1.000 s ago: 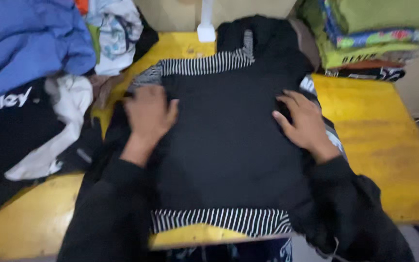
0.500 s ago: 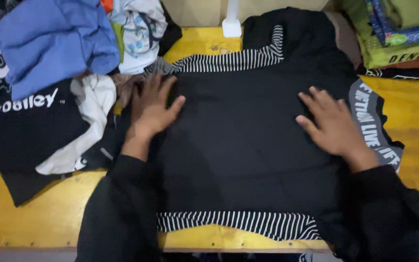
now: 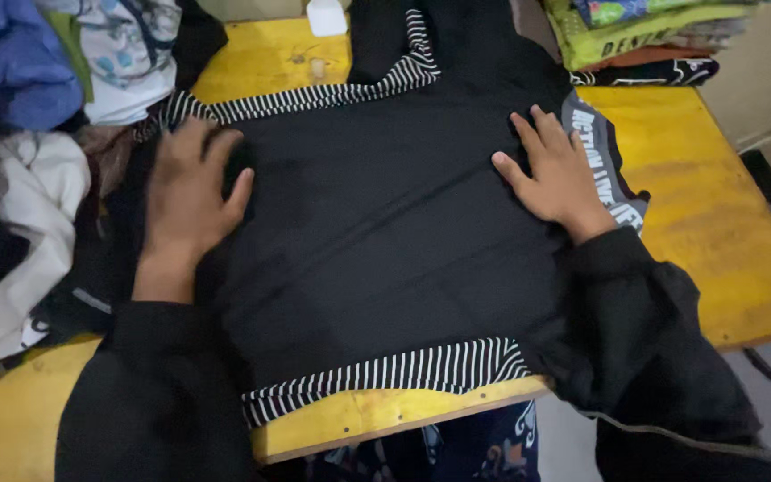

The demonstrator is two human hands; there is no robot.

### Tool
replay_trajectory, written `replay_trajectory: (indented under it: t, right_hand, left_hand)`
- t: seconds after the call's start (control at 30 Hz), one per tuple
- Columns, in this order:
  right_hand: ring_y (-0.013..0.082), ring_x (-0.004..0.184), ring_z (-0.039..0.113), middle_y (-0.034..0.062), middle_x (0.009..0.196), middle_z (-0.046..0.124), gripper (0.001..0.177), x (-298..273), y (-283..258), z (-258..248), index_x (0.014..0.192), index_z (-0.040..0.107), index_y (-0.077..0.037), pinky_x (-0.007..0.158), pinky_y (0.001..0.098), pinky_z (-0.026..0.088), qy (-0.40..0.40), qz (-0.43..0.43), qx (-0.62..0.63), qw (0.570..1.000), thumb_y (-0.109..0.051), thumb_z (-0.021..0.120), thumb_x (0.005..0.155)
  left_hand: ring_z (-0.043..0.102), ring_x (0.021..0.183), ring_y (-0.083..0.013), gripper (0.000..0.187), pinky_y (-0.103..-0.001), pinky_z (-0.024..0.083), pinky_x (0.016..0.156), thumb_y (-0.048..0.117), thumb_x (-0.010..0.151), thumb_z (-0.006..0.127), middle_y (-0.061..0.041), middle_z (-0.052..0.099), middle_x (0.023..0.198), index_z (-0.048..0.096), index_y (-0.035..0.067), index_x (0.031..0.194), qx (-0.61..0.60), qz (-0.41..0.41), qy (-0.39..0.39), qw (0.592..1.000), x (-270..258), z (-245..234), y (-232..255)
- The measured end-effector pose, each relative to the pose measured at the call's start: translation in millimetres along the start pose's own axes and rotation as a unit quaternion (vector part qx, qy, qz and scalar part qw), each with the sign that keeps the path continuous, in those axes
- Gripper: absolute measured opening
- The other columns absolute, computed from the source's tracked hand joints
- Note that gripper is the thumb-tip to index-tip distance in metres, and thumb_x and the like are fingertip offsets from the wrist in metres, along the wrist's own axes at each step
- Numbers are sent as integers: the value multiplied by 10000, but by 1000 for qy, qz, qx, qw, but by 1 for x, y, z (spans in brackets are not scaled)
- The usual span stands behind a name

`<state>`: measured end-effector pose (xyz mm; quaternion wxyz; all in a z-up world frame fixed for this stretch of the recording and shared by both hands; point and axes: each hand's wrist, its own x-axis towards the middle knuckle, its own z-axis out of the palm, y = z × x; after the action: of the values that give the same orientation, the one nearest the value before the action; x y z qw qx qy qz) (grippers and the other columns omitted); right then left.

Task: The person folds multiple articles of clothing on a yellow wooden table. The person spreads out a black long-sleeved athletic top, smooths the fabric, folds the sleeves inwards, and then creates a neat rectangular bundle before moving it aside to unfold and meticulously flatten a blue t-shirt.

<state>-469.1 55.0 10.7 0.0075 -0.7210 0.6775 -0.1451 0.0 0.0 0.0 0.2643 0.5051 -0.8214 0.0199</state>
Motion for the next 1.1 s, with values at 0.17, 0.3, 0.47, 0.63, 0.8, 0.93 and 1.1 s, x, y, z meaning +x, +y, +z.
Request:
replay_trajectory:
  t: [0.17,0.3,0.47,0.63,0.8,0.93,1.1]
  right_hand:
    - [438,1539,212,220,1662,275,819,-16,16,-11,1597,389,-153,1192,655,134,-28,-16,-31,999,-667,467,964]
    - [474,1532,181,267,1654,228,870,-33,36,-28,1601,392,-198,1164,667,130,-26,8,-46,999,-718,493,911]
    - [506,1531,165,240,1669,262,906,-35,49,-17,1611,383,-199,1203,651,150,-26,26,-52,998,-757,471,903]
    - [484,1540,161,231,1672,256,916,-22,57,-16,1615,363,-199,1201,654,140,-30,20,-48,998,-780,438,911]
    - [488,1509,241,241,1654,300,851,-10,57,-15,1586,439,-160,1195,635,175,8,1,-44,999,-702,531,937]
    - [455,1473,422,254,1587,456,635,-21,35,-38,1488,559,-24,1232,546,334,165,-163,-98,968,-453,674,1034]
    - [339,1151,629,141,1199,652,210,-87,-52,-79,1094,670,-92,951,434,487,67,-308,12,949,-238,683,943]
  left_hand:
    - [255,1495,-446,682,-563,156,1205,503,1014,512,-253,350,1607,453,96,1558,29,-16,-84,996,-17,5,17]
    - [238,1496,-409,781,-564,148,1192,629,924,508,-222,313,1610,423,155,1540,47,-70,-139,987,-21,-15,28]
    - [353,1514,-426,792,-545,290,1232,660,999,494,-251,395,1615,441,128,1582,55,-159,-150,974,-3,-17,-18]
    - [409,1392,-490,749,-579,314,1125,572,1007,561,-274,422,1581,450,97,1576,47,-51,-76,995,14,11,-52]
    - [545,1286,-456,544,-546,445,1042,419,1032,650,-214,570,1451,600,65,1441,28,-35,-8,999,19,7,-49]
    - [646,1093,-290,131,-406,537,947,224,1093,692,-105,634,1152,643,105,1073,221,165,16,961,28,-9,-16]
    - [639,1098,-355,360,-451,537,887,355,922,714,-135,647,1203,675,74,1143,-10,137,-41,990,-58,-73,77]
